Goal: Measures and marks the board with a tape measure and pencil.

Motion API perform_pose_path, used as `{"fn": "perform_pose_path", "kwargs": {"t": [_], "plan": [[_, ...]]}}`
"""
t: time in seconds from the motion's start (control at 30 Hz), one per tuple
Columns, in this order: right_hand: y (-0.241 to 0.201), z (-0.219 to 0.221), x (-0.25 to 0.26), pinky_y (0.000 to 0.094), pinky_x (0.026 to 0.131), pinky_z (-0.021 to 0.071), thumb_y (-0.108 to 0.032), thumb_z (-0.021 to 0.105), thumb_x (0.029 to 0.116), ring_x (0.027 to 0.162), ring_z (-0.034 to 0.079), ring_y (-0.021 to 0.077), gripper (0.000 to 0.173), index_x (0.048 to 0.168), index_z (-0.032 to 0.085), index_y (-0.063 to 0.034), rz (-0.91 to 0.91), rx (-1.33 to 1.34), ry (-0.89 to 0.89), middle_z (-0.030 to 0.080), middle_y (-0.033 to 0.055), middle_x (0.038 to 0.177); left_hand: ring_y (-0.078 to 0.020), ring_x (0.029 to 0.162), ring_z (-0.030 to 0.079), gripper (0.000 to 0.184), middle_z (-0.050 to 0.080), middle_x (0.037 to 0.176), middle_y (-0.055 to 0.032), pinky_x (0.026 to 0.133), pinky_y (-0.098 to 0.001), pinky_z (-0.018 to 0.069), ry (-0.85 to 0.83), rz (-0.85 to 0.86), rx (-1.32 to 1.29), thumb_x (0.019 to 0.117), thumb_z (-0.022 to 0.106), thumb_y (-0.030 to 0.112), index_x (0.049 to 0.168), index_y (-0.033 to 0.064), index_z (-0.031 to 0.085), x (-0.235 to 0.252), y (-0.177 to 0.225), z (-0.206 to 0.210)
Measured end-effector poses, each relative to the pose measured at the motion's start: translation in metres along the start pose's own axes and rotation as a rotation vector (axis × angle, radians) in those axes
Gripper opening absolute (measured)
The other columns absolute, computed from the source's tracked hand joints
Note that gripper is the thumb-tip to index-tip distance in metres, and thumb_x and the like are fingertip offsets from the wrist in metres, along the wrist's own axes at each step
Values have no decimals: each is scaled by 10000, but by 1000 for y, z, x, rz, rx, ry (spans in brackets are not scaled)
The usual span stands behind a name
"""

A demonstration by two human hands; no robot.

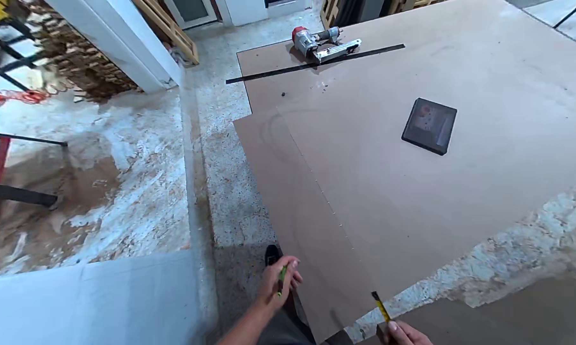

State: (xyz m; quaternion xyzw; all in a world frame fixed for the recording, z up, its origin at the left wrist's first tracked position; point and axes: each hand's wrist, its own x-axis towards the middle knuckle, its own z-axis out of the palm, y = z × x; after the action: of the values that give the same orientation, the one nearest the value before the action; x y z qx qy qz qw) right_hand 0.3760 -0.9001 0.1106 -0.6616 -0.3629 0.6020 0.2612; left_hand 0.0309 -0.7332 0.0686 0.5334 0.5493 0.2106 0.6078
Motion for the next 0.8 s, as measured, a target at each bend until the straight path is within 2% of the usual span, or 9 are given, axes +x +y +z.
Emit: {"fn": "perform_pose_path", "kwargs": {"t": [0.1, 0.17, 0.23, 0.3, 0.37, 0.47, 0.63, 0.7, 0.8], "plan": [[-33, -17, 44, 423, 711, 570, -418, 458, 1105, 736, 673, 161, 447, 967, 748, -107, -5, -259, -153, 715, 29, 809, -144, 885, 761, 308, 782, 989, -20, 815, -352, 651, -42, 55, -83, 1105, 489, 279, 1229, 64, 671, -11, 18, 39], [-58, -14, 85, 427, 688, 568, -487, 458, 1089, 705, 671, 138, 462, 934, 753, -168, -64, -417, -257, 707, -14, 771, -120, 1041, 729, 319, 760, 1131, -14, 945, -350, 614, -62, 99, -66, 1055, 604, 298, 1278, 79, 668, -10, 33, 46], [-89, -2, 125, 451, 693, 567, -526, 450, 1075, 713, 677, 147, 474, 934, 746, -185, -130, -545, -376, 703, -13, 770, -130, 1092, 715, 403, 741, 1190, -28, 980, -354, 603, -60, 125, -76, 1014, 677, 296, 1334, 57, 628, -5, 46, 42], [-122, 14, 159, 454, 713, 565, -540, 437, 1075, 741, 683, 152, 486, 942, 740, -185, -203, -639, -484, 704, -9, 791, -140, 947, 743, 409, 749, 1084, -30, 866, -357, 639, 18, 70, -86, 991, 705, 265, 1322, 51, 594, 6, 56, 29], [-150, 30, 189, 438, 756, 568, -538, 435, 1079, 792, 691, 140, 485, 974, 754, -188, -263, -686, -563, 721, -14, 849, -153, 746, 735, 262, 738, 917, -35, 697, -352, 655, 155, 37, -109, 975, 713, 205, 1183, 64, 638, 23, 58, 8], [-182, 56, 234, 418, 800, 576, -526, 439, 1081, 841, 700, 120, 474, 995, 769, -196, -324, -701, -630, 741, -28, 915, -118, 716, 694, 179, 718, 896, -6, 672, -310, 625, 206, 56, -58, 975, 712, 221, 1107, 104, 683, 56, 61, -36], [-242, 82, 354, 445, 816, 588, -517, 497, 1058, 877, 714, 173, 405, 1118, 742, -200, -376, -781, -525, 744, 16, 972, -74, 717, 651, 174, 698, 853, 25, 675, -284, 574, 331, 17, 155, 990, 670, 286, 1066, 135, 715, 159, 71, -110], [-277, 88, 420, 493, 817, 582, -503, 519, 1053, 892, 713, 230, 401, 1121, 726, -166, -370, -874, -418, 732, 59, 961, -108, 738, 664, 186, 701, 876, 0, 696, -336, 585, 443, -38, 273, 1004, 663, 282, 1097, 129, 712, 220, 79, -148], [-330, 99, 520, 556, 744, 584, -485, 571, 1046, 843, 718, 274, 346, 1027, 737, -182, -412, -1005, -225, 724, 65, 876, -206, 704, 650, 187, 686, 853, -63, 667, -456, 565, 591, -26, 395, 1013, 691, 290, 1102, 125, 694, 321, 89, -196]]}}
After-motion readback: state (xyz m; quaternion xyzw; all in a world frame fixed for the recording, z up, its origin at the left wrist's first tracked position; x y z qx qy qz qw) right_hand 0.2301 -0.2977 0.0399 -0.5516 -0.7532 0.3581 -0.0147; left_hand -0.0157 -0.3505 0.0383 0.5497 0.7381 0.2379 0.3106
